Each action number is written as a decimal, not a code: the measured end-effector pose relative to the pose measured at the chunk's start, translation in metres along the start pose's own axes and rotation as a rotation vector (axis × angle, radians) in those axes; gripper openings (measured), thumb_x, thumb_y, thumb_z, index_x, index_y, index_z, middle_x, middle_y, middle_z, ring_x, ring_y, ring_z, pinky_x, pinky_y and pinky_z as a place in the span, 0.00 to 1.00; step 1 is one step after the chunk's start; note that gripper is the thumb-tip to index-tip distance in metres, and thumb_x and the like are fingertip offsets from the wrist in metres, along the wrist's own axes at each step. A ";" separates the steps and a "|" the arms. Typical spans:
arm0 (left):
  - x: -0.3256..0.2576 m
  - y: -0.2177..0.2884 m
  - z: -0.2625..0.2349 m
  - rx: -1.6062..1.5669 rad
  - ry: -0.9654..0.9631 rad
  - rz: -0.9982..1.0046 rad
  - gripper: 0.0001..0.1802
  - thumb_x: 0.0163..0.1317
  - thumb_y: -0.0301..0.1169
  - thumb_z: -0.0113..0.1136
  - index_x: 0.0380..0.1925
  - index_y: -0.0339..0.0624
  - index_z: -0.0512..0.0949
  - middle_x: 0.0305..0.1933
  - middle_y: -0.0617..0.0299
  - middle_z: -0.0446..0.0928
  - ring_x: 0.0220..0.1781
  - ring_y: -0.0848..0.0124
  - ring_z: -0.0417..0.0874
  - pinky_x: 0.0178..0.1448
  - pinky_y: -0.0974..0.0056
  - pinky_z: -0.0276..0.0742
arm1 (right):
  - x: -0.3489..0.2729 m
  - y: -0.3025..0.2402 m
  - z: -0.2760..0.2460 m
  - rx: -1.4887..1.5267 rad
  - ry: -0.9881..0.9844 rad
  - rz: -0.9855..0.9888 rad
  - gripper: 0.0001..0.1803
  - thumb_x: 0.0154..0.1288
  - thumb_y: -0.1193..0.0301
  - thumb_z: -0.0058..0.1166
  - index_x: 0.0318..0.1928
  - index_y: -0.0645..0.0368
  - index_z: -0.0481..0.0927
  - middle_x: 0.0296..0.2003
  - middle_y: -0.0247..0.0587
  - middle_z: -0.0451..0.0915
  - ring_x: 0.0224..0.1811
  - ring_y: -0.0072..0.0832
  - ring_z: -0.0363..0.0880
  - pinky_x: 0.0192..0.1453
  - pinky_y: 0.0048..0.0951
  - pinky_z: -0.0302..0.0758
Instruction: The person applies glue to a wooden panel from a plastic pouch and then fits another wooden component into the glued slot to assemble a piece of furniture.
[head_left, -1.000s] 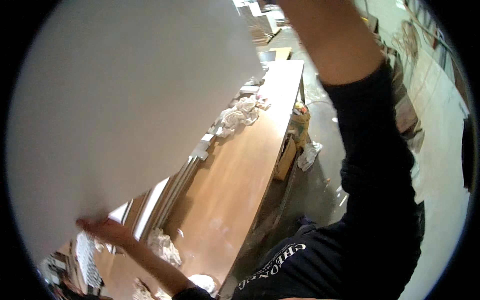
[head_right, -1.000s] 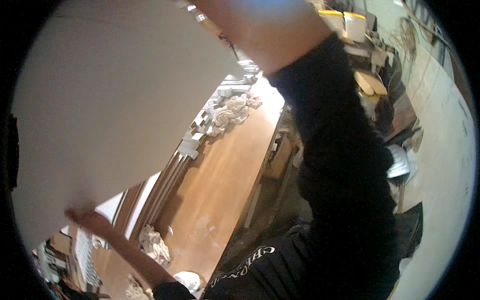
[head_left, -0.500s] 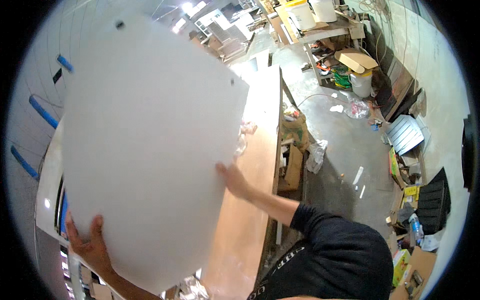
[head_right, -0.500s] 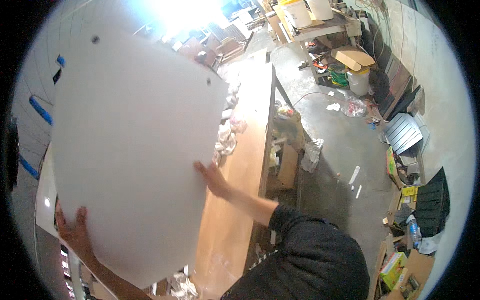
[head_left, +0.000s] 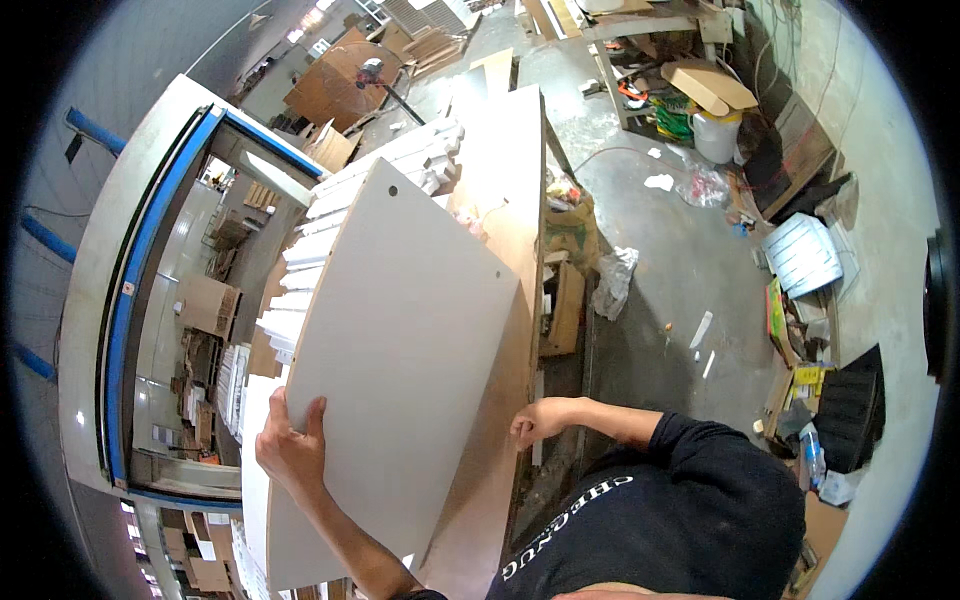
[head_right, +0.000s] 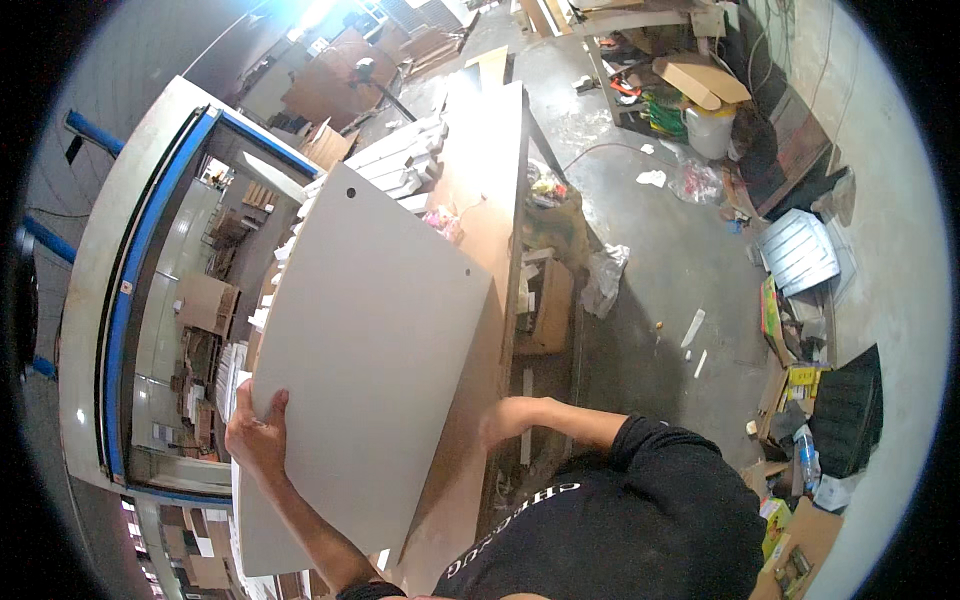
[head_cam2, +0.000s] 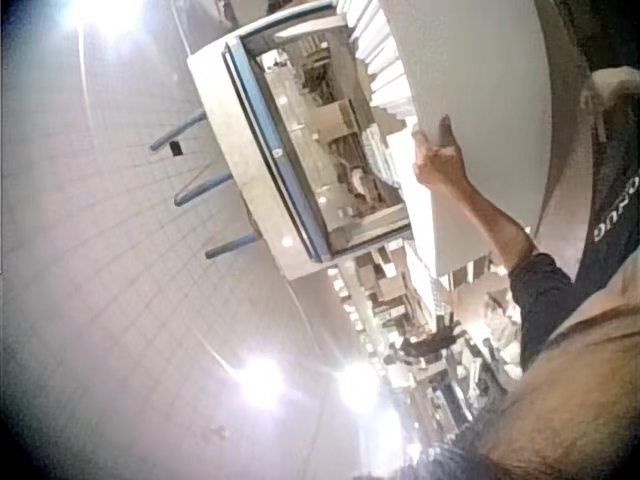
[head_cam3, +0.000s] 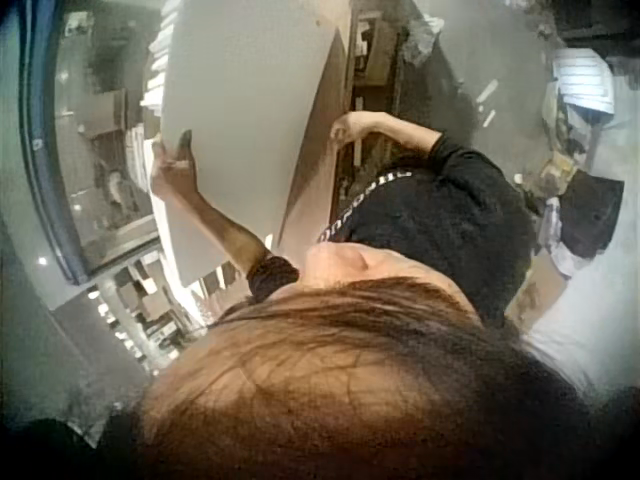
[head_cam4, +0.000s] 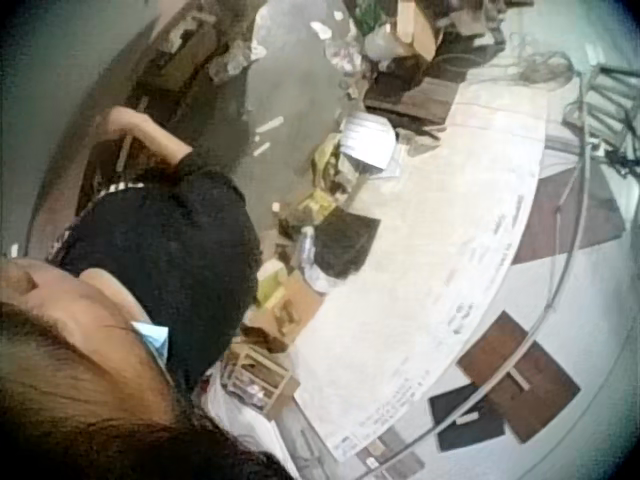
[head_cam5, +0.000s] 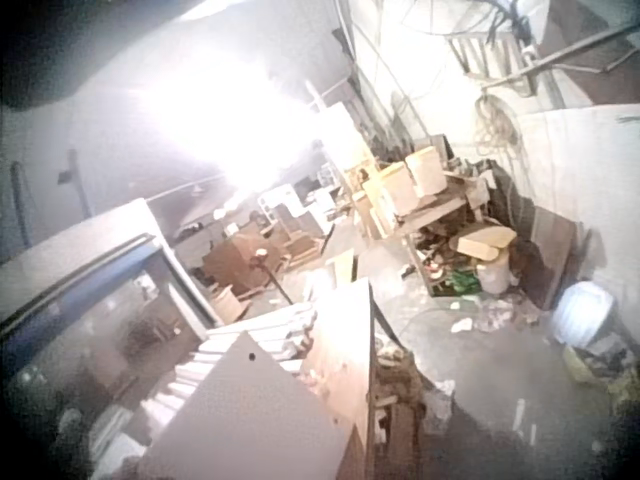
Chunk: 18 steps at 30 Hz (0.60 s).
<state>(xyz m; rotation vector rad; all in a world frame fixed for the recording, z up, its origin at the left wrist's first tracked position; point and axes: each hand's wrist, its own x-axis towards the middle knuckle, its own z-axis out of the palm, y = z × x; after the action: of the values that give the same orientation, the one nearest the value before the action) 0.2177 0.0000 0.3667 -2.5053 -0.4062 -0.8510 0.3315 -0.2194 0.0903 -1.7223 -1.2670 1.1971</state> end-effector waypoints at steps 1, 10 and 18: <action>0.004 0.000 0.002 0.014 0.044 0.010 0.24 0.51 0.53 0.61 0.38 0.48 0.74 0.22 0.60 0.79 0.20 0.65 0.79 0.24 0.62 0.70 | -0.005 0.001 -0.010 0.037 0.067 0.006 0.28 0.59 0.53 0.55 0.54 0.58 0.71 0.44 0.36 0.80 0.47 0.28 0.76 0.52 0.30 0.70; -0.010 -0.019 -0.012 -0.090 0.071 -0.043 0.28 0.53 0.59 0.56 0.38 0.47 0.75 0.25 0.62 0.76 0.26 0.68 0.77 0.31 0.61 0.69 | 0.028 -0.017 -0.091 -0.043 0.535 -0.258 0.22 0.58 0.64 0.51 0.51 0.62 0.72 0.47 0.45 0.76 0.47 0.32 0.76 0.51 0.34 0.74; -0.053 0.027 0.030 -0.003 0.062 -0.289 0.42 0.55 0.58 0.51 0.67 0.59 0.51 0.71 0.50 0.42 0.73 0.52 0.40 0.68 0.34 0.30 | 0.113 -0.101 -0.374 -0.108 1.038 -0.846 0.36 0.62 0.43 0.38 0.62 0.56 0.63 0.60 0.45 0.63 0.65 0.35 0.56 0.68 0.42 0.50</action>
<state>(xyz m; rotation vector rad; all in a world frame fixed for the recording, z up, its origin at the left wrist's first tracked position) 0.2036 -0.0139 0.3035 -2.4515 -0.7589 -1.0344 0.6600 -0.0817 0.2796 -1.2859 -1.1380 -0.2625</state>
